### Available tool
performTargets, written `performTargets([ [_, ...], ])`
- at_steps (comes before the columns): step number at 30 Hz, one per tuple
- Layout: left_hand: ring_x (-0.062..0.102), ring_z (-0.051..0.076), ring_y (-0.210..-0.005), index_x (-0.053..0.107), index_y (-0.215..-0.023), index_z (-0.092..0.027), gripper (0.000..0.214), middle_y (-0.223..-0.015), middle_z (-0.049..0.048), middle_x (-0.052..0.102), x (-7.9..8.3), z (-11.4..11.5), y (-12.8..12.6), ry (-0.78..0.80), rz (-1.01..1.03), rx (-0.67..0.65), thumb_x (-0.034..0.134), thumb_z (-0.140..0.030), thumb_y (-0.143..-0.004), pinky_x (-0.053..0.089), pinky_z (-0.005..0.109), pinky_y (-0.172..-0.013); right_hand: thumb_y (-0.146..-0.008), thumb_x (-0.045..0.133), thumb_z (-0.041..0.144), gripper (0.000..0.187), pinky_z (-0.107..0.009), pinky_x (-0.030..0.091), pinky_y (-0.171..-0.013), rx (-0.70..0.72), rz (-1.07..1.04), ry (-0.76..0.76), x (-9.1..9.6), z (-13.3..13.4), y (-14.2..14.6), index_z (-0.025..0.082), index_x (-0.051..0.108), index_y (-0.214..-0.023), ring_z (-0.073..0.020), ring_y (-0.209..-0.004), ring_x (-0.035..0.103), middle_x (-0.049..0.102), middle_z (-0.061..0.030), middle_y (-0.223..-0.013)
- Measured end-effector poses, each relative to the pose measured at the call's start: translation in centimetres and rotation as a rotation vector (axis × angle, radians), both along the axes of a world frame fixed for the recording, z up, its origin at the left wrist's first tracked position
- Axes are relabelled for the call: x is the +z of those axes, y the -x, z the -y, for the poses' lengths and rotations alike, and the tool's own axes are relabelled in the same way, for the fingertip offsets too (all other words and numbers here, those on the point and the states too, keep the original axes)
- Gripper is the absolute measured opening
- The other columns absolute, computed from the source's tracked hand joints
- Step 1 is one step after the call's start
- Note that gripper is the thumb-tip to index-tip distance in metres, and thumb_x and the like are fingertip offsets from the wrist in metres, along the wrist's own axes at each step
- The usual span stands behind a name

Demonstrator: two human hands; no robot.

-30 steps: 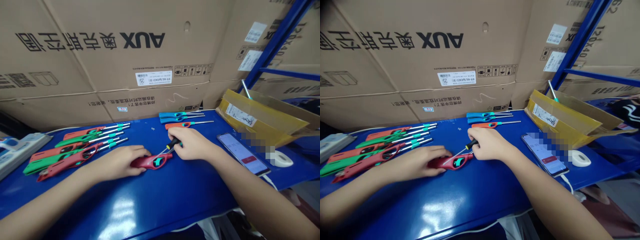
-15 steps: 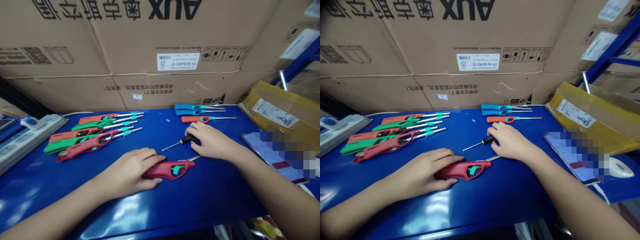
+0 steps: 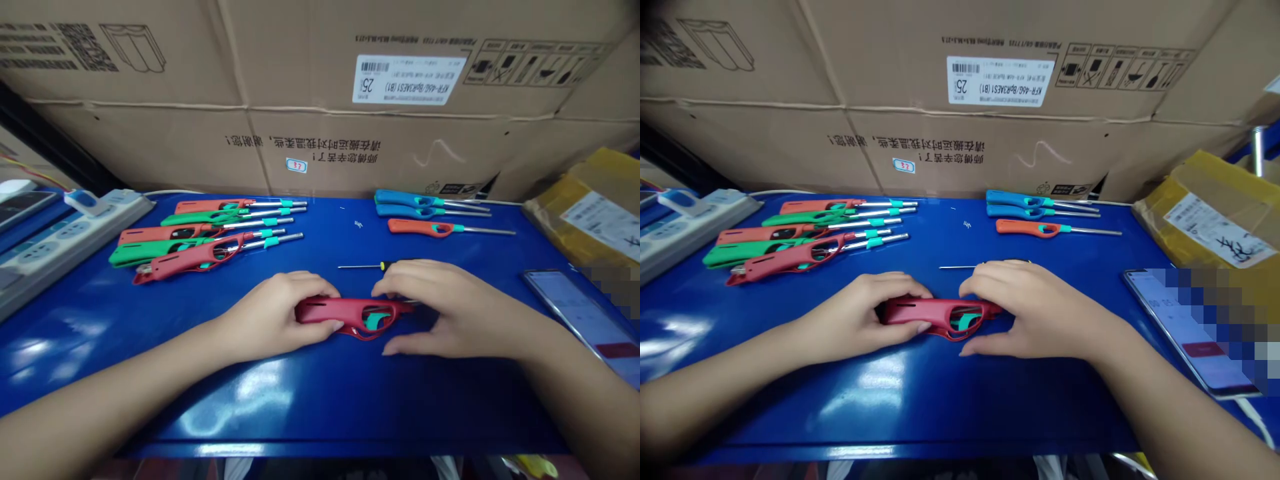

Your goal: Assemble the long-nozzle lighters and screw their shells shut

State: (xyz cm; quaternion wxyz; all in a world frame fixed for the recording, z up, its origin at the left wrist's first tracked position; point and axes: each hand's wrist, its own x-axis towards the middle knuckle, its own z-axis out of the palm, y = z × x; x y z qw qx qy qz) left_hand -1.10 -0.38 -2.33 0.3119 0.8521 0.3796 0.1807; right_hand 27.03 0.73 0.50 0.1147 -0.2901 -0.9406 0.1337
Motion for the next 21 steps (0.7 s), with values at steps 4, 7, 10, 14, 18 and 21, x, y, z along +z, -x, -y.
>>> performTargets([
  [4, 0.068, 0.016, -0.088, 0.073, -0.11, -0.022, 0.022, -0.102, 0.0018, 0.075, 0.1, -0.4, -0.1, 0.016, 0.067, 0.041, 0.061, -0.037, -0.098, 0.05, 0.027, -0.078, -0.103, 0.053, 0.038, 0.02, -0.032, 0.047, -0.079, 0.008, -0.001, -0.051, -0.7, -0.2, 0.2, 0.023, 0.066, -0.104, -0.0179, -0.087, 0.063, 0.069, -0.004, -0.096],
  [7, 0.067, 0.014, -0.08, 0.075, -0.097, -0.019, 0.026, -0.091, 0.0016, 0.075, 0.2, -0.6, -0.2, 0.044, 0.12, 0.086, 0.055, -0.035, -0.102, 0.049, 0.025, -0.074, -0.106, 0.041, 0.029, 0.027, -0.033, 0.047, -0.081, -0.041, -0.009, -0.129, -0.8, -0.4, 0.2, 0.021, 0.066, -0.098, -0.0191, -0.09, 0.062, 0.069, -0.0063, -0.099],
  [10, 0.065, 0.013, -0.074, 0.074, -0.089, -0.018, 0.029, -0.083, 0.0005, 0.073, 0.1, -0.6, -0.4, 0.083, 0.165, 0.107, 0.054, -0.035, -0.102, 0.047, 0.023, -0.07, -0.107, 0.039, 0.028, 0.028, -0.034, 0.047, -0.079, -0.074, -0.012, -0.134, -0.7, -0.4, 0.4, 0.02, 0.064, -0.096, -0.0192, -0.087, 0.061, 0.068, -0.0062, -0.096],
  [14, 0.057, 0.01, -0.063, 0.068, -0.074, -0.015, 0.042, -0.07, -0.0015, 0.064, 0.0, -0.5, -0.5, 0.119, 0.181, 0.125, 0.049, -0.039, -0.104, 0.043, 0.021, -0.061, -0.102, 0.052, 0.032, 0.016, -0.035, 0.049, -0.082, -0.127, -0.094, -0.166, -1.2, -0.3, 1.0, 0.02, 0.06, -0.108, -0.0212, -0.095, 0.063, 0.068, -0.0072, -0.105],
  [18, 0.051, 0.008, -0.058, 0.06, -0.066, -0.015, 0.047, -0.063, -0.0034, 0.057, -0.1, -0.3, -0.6, 0.118, 0.199, 0.1, 0.048, -0.039, -0.105, 0.04, 0.02, -0.059, -0.101, 0.054, 0.027, 0.017, -0.033, 0.05, -0.083, -0.105, -0.161, -0.208, -2.2, -0.1, 1.6, 0.02, 0.06, -0.115, -0.0207, -0.099, 0.065, 0.071, -0.0058, -0.108],
  [21, 0.053, 0.008, -0.061, 0.061, -0.07, -0.015, 0.044, -0.066, -0.0035, 0.058, -0.2, -0.2, -0.6, 0.118, 0.194, 0.069, 0.048, -0.036, -0.105, 0.041, 0.02, -0.062, -0.101, 0.05, 0.018, 0.022, -0.032, 0.049, -0.088, -0.022, -0.152, -0.173, -2.6, 0.0, 1.7, 0.019, 0.061, -0.12, -0.0182, -0.1, 0.066, 0.073, -0.0042, -0.111],
])
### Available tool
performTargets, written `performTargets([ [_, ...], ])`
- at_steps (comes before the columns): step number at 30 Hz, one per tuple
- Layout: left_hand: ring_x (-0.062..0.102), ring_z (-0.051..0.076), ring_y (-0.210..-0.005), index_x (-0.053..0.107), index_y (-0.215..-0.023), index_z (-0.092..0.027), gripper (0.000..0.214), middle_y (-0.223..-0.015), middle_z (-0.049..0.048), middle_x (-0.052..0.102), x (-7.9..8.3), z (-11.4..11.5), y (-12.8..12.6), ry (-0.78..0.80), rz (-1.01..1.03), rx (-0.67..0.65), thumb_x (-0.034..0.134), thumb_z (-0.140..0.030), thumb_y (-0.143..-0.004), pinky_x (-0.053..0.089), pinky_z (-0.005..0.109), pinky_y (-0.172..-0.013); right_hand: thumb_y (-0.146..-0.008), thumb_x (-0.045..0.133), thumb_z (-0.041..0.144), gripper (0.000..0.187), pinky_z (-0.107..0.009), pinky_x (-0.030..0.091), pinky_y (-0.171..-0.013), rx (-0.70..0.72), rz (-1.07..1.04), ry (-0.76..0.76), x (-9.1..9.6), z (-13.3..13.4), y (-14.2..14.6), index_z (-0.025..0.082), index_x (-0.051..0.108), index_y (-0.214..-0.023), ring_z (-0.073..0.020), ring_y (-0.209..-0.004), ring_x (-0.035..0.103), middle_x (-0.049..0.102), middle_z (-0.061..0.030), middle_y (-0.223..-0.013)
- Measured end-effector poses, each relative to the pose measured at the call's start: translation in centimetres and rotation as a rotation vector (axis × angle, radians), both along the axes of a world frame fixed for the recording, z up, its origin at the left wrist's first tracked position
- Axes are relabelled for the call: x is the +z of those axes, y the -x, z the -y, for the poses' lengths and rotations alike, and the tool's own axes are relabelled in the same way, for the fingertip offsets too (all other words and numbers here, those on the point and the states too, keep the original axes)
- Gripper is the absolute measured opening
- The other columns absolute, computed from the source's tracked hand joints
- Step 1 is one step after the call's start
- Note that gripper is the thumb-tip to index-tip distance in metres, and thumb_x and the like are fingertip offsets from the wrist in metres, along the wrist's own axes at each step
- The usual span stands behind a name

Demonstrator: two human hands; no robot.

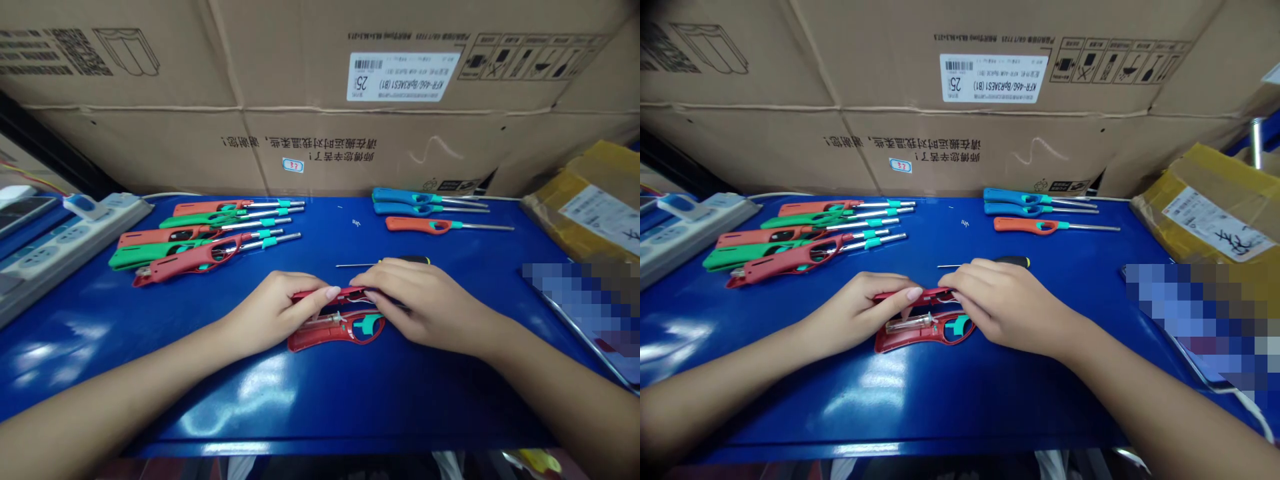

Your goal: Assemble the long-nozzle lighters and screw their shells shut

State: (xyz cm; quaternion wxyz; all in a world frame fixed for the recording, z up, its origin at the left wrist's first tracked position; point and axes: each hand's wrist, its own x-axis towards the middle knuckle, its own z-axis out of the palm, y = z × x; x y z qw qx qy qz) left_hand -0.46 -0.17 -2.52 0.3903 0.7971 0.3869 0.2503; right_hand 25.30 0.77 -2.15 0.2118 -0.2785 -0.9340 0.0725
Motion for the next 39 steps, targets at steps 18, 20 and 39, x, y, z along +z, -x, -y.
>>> performTargets([
  [18, 0.067, 0.012, -0.085, 0.073, -0.108, -0.017, 0.029, -0.098, 0.0014, 0.074, 0.0, 0.1, -0.1, -0.17, -0.057, 0.011, 0.048, -0.032, -0.106, 0.047, 0.021, -0.077, -0.092, 0.07, 0.045, 0.035, -0.032, 0.045, -0.081, -0.108, -0.117, -0.074, -0.1, 0.1, 0.9, 0.019, 0.055, -0.109, -0.0218, -0.098, 0.059, 0.065, -0.0082, -0.107],
  [20, 0.066, 0.011, -0.078, 0.072, -0.099, -0.016, 0.031, -0.089, 0.0004, 0.073, 0.0, 0.1, -0.1, -0.203, -0.074, 0.066, 0.047, -0.033, -0.106, 0.047, 0.021, -0.072, -0.091, 0.07, 0.042, 0.033, -0.035, 0.044, -0.084, -0.072, -0.177, -0.098, 0.3, 0.4, 0.9, 0.018, 0.055, -0.108, -0.0231, -0.099, 0.057, 0.064, -0.0093, -0.105],
  [39, 0.055, 0.013, -0.063, 0.066, -0.079, -0.015, 0.029, -0.068, 0.0016, 0.062, 0.7, 1.8, -0.4, -0.405, -0.148, -0.241, 0.051, -0.022, -0.102, 0.043, 0.025, -0.062, -0.099, 0.054, 0.03, 0.014, -0.03, 0.041, -0.068, -0.132, 0.282, 0.264, 1.2, -1.3, -2.4, 0.022, 0.065, -0.102, -0.0185, -0.081, 0.061, 0.069, -0.0035, -0.096],
])
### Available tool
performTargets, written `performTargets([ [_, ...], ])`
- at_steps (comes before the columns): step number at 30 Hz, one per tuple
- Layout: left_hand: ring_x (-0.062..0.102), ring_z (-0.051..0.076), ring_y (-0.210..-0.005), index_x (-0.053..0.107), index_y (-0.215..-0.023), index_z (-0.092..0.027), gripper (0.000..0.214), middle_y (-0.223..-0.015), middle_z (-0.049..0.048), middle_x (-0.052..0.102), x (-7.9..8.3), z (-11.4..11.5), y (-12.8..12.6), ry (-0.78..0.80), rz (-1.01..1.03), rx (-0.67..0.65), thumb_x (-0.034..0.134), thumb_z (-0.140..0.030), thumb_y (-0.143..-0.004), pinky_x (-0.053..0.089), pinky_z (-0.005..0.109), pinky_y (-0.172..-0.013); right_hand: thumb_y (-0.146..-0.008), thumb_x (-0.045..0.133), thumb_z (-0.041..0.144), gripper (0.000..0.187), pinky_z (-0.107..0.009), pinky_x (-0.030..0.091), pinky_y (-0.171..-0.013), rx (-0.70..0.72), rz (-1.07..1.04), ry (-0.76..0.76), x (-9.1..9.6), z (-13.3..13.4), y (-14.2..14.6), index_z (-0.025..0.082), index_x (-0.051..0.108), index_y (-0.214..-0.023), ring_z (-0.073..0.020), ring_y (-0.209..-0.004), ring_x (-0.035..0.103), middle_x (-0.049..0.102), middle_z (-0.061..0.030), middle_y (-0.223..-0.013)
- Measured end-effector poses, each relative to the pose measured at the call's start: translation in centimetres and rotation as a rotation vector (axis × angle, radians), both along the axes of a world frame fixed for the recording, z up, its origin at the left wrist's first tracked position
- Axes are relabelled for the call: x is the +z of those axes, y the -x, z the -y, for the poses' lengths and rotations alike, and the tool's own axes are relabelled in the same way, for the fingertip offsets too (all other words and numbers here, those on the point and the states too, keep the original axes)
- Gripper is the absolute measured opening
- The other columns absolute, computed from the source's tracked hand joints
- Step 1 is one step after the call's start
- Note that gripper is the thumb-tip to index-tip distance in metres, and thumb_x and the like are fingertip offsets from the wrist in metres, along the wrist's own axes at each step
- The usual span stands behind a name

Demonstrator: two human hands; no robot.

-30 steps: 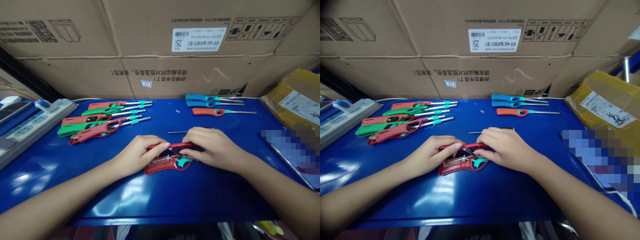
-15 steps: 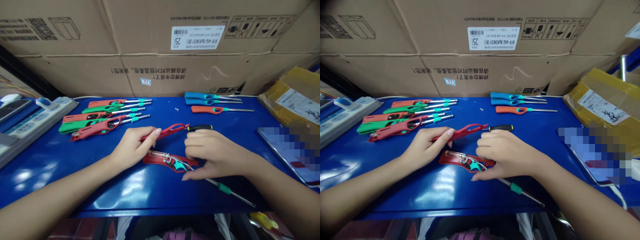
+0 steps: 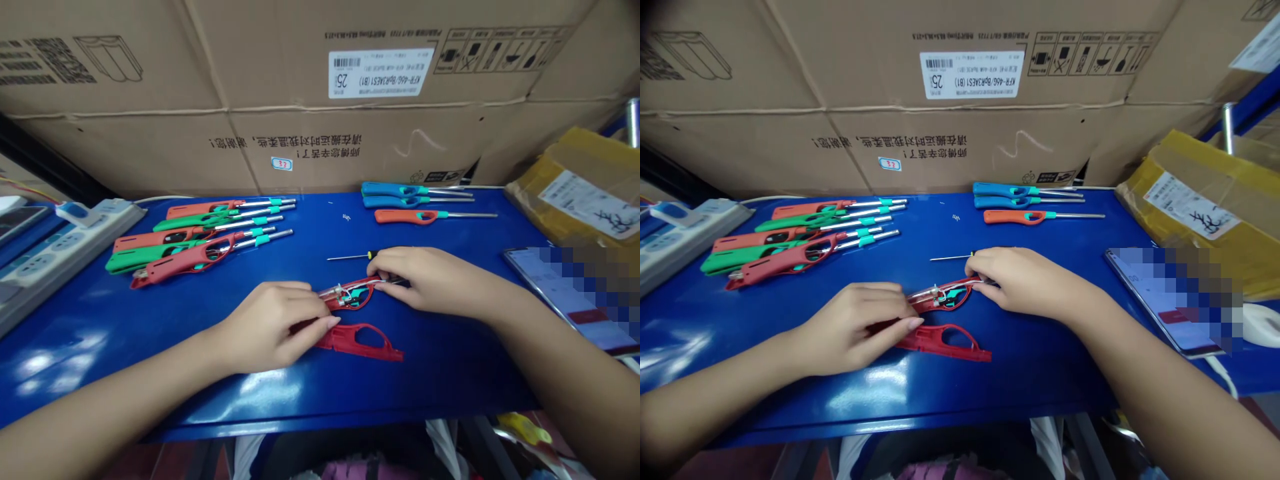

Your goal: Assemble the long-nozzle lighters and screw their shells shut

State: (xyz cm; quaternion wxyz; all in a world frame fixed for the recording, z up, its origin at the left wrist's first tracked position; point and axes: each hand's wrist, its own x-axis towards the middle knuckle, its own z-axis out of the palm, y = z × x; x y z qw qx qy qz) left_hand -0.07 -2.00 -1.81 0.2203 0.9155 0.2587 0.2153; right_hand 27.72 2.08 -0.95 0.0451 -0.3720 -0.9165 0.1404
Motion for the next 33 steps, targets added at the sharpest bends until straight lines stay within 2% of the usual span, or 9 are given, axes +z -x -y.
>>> performTargets([
  [3, 0.06, 0.015, -0.072, 0.068, -0.085, -0.015, 0.029, -0.08, 0.0041, 0.067, -0.5, 0.1, -0.2, -0.127, -0.142, 0.011, 0.048, -0.025, -0.104, 0.045, 0.027, -0.066, -0.097, 0.055, 0.025, 0.01, -0.03, 0.042, -0.068, -0.018, -0.02, -0.006, -0.1, 0.2, 0.2, 0.021, 0.062, -0.102, -0.0184, -0.08, 0.061, 0.069, -0.0039, -0.097],
  [7, 0.064, 0.015, -0.077, 0.07, -0.096, -0.017, 0.024, -0.089, 0.0028, 0.07, -0.7, 0.2, 0.1, -0.228, -0.164, 0.058, 0.05, -0.028, -0.104, 0.046, 0.027, -0.067, -0.098, 0.052, 0.021, 0.009, -0.032, 0.045, -0.073, -0.012, -0.077, -0.039, -0.2, 0.3, 0.3, 0.021, 0.059, -0.102, -0.0192, -0.085, 0.061, 0.067, -0.0046, -0.099],
  [12, 0.061, 0.018, -0.081, 0.072, -0.09, -0.018, 0.027, -0.084, 0.0026, 0.07, -0.6, 0.1, 0.3, -0.273, -0.185, 0.071, 0.053, -0.032, -0.103, 0.048, 0.029, -0.069, -0.102, 0.045, 0.022, 0.014, -0.034, 0.046, -0.078, 0.011, -0.115, -0.08, -0.4, 0.2, 0.4, 0.021, 0.058, -0.104, -0.0204, -0.089, 0.059, 0.061, -0.0062, -0.101],
  [19, 0.058, 0.018, -0.075, 0.07, -0.084, -0.017, 0.027, -0.081, 0.0026, 0.068, -0.6, 0.3, 0.0, -0.307, -0.226, 0.119, 0.052, -0.028, -0.102, 0.044, 0.03, -0.064, -0.097, 0.037, 0.005, 0.024, -0.032, 0.046, -0.077, 0.005, -0.146, -0.049, -0.8, 0.8, 1.4, 0.02, 0.052, -0.108, -0.0181, -0.086, 0.057, 0.057, -0.0081, -0.112],
  [23, 0.063, 0.015, -0.073, 0.07, -0.092, -0.019, 0.022, -0.088, 0.0017, 0.069, -0.9, 0.6, 0.0, -0.28, -0.232, 0.136, 0.052, -0.027, -0.102, 0.043, 0.029, -0.061, -0.102, 0.043, 0.019, 0.016, -0.033, 0.046, -0.079, 0.014, -0.149, -0.053, -1.0, 1.1, 2.2, 0.019, 0.056, -0.112, -0.0186, -0.087, 0.059, 0.06, -0.0073, -0.111],
  [26, 0.064, 0.015, -0.072, 0.07, -0.095, -0.019, 0.021, -0.089, 0.0013, 0.071, -1.0, 0.7, 0.0, -0.266, -0.23, 0.167, 0.051, -0.026, -0.101, 0.042, 0.028, -0.058, -0.104, 0.046, 0.03, 0.019, -0.032, 0.045, -0.074, 0.013, -0.102, -0.092, -1.2, 1.0, 2.6, 0.019, 0.061, -0.107, -0.0182, -0.084, 0.061, 0.063, -0.0058, -0.105],
  [29, 0.063, 0.016, -0.07, 0.068, -0.091, -0.018, 0.021, -0.085, 0.0013, 0.07, -1.1, 0.8, -0.1, -0.263, -0.255, 0.197, 0.052, -0.026, -0.101, 0.042, 0.029, -0.057, -0.104, 0.048, 0.03, 0.02, -0.03, 0.043, -0.069, 0.001, -0.119, -0.129, -1.4, 0.9, 2.6, 0.019, 0.064, -0.099, -0.0174, -0.082, 0.061, 0.065, -0.004, -0.095],
  [33, 0.06, 0.02, -0.083, 0.064, -0.089, -0.018, 0.016, -0.091, 0.0041, 0.067, -1.0, 0.5, -0.2, -0.255, -0.229, 0.255, 0.055, -0.026, -0.098, 0.048, 0.031, -0.068, -0.102, 0.05, 0.024, 0.016, -0.029, 0.043, -0.07, 0.017, -0.177, -0.139, -1.7, 0.7, 2.5, 0.019, 0.064, -0.097, -0.0165, -0.081, 0.061, 0.066, -0.0041, -0.095],
])
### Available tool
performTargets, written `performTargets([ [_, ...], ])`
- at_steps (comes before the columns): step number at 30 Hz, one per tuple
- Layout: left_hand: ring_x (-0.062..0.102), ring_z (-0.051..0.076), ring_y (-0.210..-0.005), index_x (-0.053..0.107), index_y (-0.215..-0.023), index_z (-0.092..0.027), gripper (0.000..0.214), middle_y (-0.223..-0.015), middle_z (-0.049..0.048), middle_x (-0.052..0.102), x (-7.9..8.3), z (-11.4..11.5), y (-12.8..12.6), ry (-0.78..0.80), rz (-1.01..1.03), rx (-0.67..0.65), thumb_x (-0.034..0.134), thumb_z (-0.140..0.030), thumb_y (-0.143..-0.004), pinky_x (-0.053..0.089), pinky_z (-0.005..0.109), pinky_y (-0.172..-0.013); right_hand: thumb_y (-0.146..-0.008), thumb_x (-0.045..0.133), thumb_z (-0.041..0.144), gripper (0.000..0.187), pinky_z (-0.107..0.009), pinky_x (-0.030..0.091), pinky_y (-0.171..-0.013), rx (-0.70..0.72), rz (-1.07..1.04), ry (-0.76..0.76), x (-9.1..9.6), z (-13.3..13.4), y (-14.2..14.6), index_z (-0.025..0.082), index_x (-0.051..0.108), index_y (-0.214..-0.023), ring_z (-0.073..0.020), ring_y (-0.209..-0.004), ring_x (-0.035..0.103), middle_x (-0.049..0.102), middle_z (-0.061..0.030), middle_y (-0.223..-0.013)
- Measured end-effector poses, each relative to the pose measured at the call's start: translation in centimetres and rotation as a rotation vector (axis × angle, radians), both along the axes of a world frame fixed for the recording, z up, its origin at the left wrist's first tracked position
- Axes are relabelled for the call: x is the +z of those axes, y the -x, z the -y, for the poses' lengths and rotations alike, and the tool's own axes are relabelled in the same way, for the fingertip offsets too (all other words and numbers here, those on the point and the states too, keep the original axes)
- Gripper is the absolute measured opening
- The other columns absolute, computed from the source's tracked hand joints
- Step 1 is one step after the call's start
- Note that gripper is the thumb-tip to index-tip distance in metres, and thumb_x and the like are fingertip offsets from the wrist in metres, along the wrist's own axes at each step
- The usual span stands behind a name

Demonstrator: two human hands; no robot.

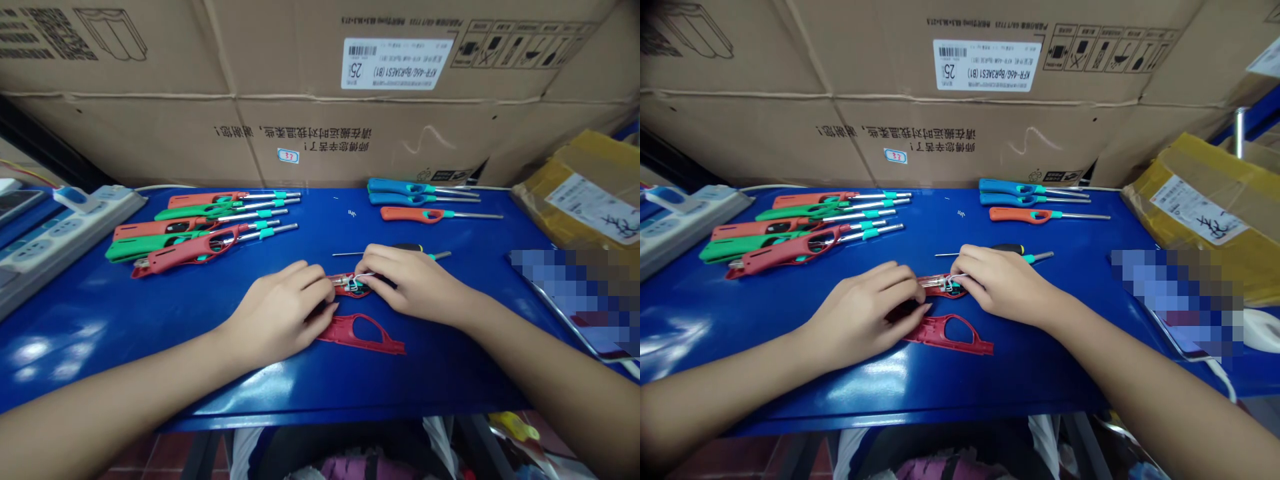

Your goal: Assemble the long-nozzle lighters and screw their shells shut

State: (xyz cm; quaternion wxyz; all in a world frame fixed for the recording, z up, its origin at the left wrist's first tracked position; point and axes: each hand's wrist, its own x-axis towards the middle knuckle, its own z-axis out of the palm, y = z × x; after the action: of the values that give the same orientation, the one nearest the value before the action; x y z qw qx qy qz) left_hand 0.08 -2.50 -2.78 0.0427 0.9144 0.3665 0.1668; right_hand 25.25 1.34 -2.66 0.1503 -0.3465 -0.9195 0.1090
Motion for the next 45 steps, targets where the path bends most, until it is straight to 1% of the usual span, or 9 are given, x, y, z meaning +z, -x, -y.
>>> performTargets([
  [2, 0.059, 0.022, -0.091, 0.064, -0.099, -0.018, 0.014, -0.101, 0.0057, 0.067, -0.1, -0.3, 0.1, 0.03, 0.045, 0.048, 0.057, -0.03, -0.098, 0.05, 0.034, -0.076, -0.102, 0.052, 0.023, 0.013, -0.029, 0.045, -0.072, 0.033, -0.018, 0.01, 0.0, 0.0, 0.0, 0.019, 0.064, -0.099, -0.0166, -0.083, 0.062, 0.066, -0.0041, -0.096],
  [6, 0.058, 0.023, -0.098, 0.064, -0.123, -0.02, 0.031, -0.115, 0.008, 0.067, -0.7, -1.3, 0.4, 0.046, 0.126, 0.054, 0.06, -0.038, -0.099, 0.051, 0.038, -0.086, -0.102, 0.055, 0.027, 0.014, -0.029, 0.045, -0.073, 0.064, -0.059, 0.0, -0.1, 0.2, 0.2, 0.02, 0.066, -0.099, -0.0164, -0.084, 0.063, 0.066, -0.0034, -0.095],
  [11, 0.059, 0.02, -0.093, 0.073, -0.111, -0.02, 0.022, -0.108, 0.0061, 0.071, -1.1, -2.2, 0.4, 0.119, 0.208, -0.073, 0.058, -0.032, -0.102, 0.05, 0.034, -0.084, -0.102, 0.054, 0.026, 0.016, -0.028, 0.044, -0.071, 0.083, -0.066, -0.018, 0.1, 0.4, 0.4, 0.019, 0.066, -0.096, -0.0156, -0.083, 0.062, 0.067, -0.0026, -0.093],
  [18, 0.059, 0.02, -0.091, 0.073, -0.109, -0.019, 0.022, -0.102, 0.0072, 0.073, -0.3, -2.1, 0.6, 0.077, 0.216, -0.084, 0.058, -0.033, -0.102, 0.05, 0.034, -0.081, -0.099, 0.055, 0.023, 0.015, -0.028, 0.04, -0.066, 0.053, -0.114, 0.068, 0.5, 0.3, 0.2, 0.02, 0.061, -0.087, -0.0144, -0.074, 0.059, 0.066, -0.0014, -0.085],
  [24, 0.061, 0.02, -0.088, 0.073, -0.1, -0.017, 0.018, -0.096, 0.0066, 0.074, 0.4, -2.8, 1.5, 0.027, 0.255, 0.014, 0.063, -0.031, -0.097, 0.05, 0.035, -0.08, -0.097, 0.057, 0.024, 0.012, -0.028, 0.04, -0.068, -0.013, -0.093, 0.093, 0.1, -0.8, -1.1, 0.02, 0.06, -0.086, -0.0152, -0.076, 0.059, 0.066, -0.0015, -0.086],
  [30, 0.062, 0.02, -0.089, 0.074, -0.096, -0.019, 0.016, -0.096, 0.0049, 0.072, 0.2, -2.9, 1.5, 0.155, 0.229, -0.016, 0.065, -0.032, -0.095, 0.05, 0.034, -0.081, -0.098, 0.058, 0.028, 0.01, -0.029, 0.045, -0.073, 0.007, -0.143, 0.161, -0.1, -1.4, -1.4, 0.02, 0.064, -0.097, -0.0155, -0.082, 0.06, 0.066, -0.0031, -0.095],
  [35, 0.062, 0.022, -0.097, 0.071, -0.111, -0.019, 0.024, -0.107, 0.0062, 0.072, -0.2, -3.0, 1.4, 0.233, 0.189, -0.028, 0.069, -0.031, -0.09, 0.051, 0.037, -0.087, -0.096, 0.058, 0.025, 0.009, -0.029, 0.044, -0.071, -0.011, -0.098, 0.099, 0.4, -1.0, -1.5, 0.02, 0.064, -0.1, -0.0167, -0.082, 0.059, 0.065, -0.0045, -0.097],
  [41, 0.064, 0.02, -0.096, 0.073, -0.113, -0.021, 0.025, -0.106, 0.005, 0.072, -0.5, -3.5, 1.8, 0.291, 0.239, -0.027, 0.07, -0.033, -0.092, 0.052, 0.034, -0.086, -0.093, 0.055, 0.021, 0.009, -0.032, 0.042, -0.068, -0.073, 0.057, -0.042, 1.1, -1.1, -2.2, 0.02, 0.059, -0.086, -0.0184, -0.078, 0.058, 0.063, -0.0021, -0.084],
  [45, 0.065, 0.02, -0.098, 0.073, -0.113, -0.021, 0.025, -0.107, 0.0048, 0.071, -0.5, -3.5, 1.8, 0.291, 0.244, -0.022, 0.071, -0.033, -0.092, 0.052, 0.034, -0.088, -0.094, 0.053, 0.02, 0.016, -0.036, 0.046, -0.079, -0.08, 0.103, -0.125, 1.4, -0.9, -2.2, 0.018, 0.064, -0.106, -0.0244, -0.096, 0.062, 0.066, -0.0077, -0.102],
])
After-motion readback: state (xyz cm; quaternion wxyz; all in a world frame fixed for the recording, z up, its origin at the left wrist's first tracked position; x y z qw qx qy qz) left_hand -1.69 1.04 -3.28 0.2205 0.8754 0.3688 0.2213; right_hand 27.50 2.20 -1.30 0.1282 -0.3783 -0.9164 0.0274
